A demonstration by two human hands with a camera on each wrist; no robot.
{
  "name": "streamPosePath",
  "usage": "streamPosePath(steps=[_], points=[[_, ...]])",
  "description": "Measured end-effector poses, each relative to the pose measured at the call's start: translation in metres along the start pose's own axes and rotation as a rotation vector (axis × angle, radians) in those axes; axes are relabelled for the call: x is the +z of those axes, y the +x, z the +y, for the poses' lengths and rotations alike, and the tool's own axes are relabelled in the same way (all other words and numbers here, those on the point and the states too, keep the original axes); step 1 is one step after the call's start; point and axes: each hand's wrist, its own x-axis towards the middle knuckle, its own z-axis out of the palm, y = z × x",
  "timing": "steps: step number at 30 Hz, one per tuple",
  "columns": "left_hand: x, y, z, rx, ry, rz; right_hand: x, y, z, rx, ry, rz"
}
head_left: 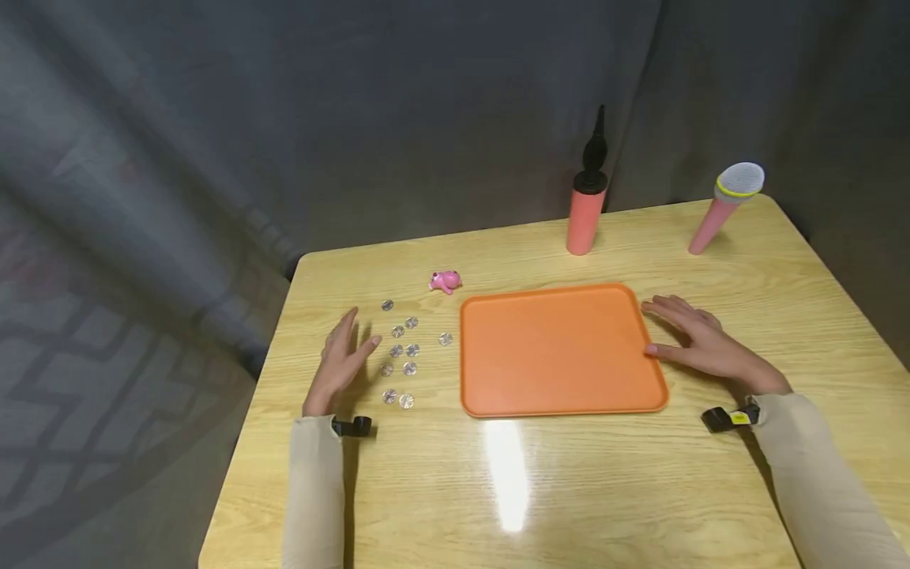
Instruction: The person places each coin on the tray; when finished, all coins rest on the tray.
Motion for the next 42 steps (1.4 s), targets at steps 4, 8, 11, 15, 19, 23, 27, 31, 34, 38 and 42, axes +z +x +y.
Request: streamPosePath(steps=[4,8,11,15,19,23,27,31,34,38,42], points=[[0.004,0.003,-0.008,-0.014,-0.068,-0.011,0.001,-0.002,0.002,-0.025,0.032,0.007],[0.008,0.006,-0.015,-0.024,-0.110,-0.009,0.003,-0.003,0.005,-0.026,0.047,0.001],[0.011,0.009,-0.020,-0.035,-0.126,0.008,0.005,-0.002,0.007,-0.028,0.049,-0.002],[0.015,0.016,-0.023,-0.055,-0.124,0.034,0.005,-0.002,0.008,-0.033,0.043,-0.001],[0.017,0.027,-0.023,-0.046,-0.143,0.063,0.006,-0.002,0.007,-0.033,0.038,0.005],[0.019,0.043,-0.023,-0.018,-0.202,0.096,0.007,-0.002,0.007,-0.031,0.040,0.009],[0.020,0.059,-0.022,-0.027,-0.243,0.123,0.007,-0.003,0.007,-0.025,0.046,0.008],[0.020,0.069,-0.020,-0.042,-0.252,0.144,0.008,-0.003,0.007,-0.026,0.048,0.009],[0.020,0.076,-0.020,-0.040,-0.237,0.140,0.008,-0.003,0.007,-0.029,0.049,0.006],[0.020,0.082,-0.021,-0.035,-0.223,0.121,0.008,-0.003,0.008,-0.031,0.045,0.013],[0.020,0.086,-0.019,-0.025,-0.202,0.122,0.009,-0.003,0.009,-0.040,0.042,0.019]])
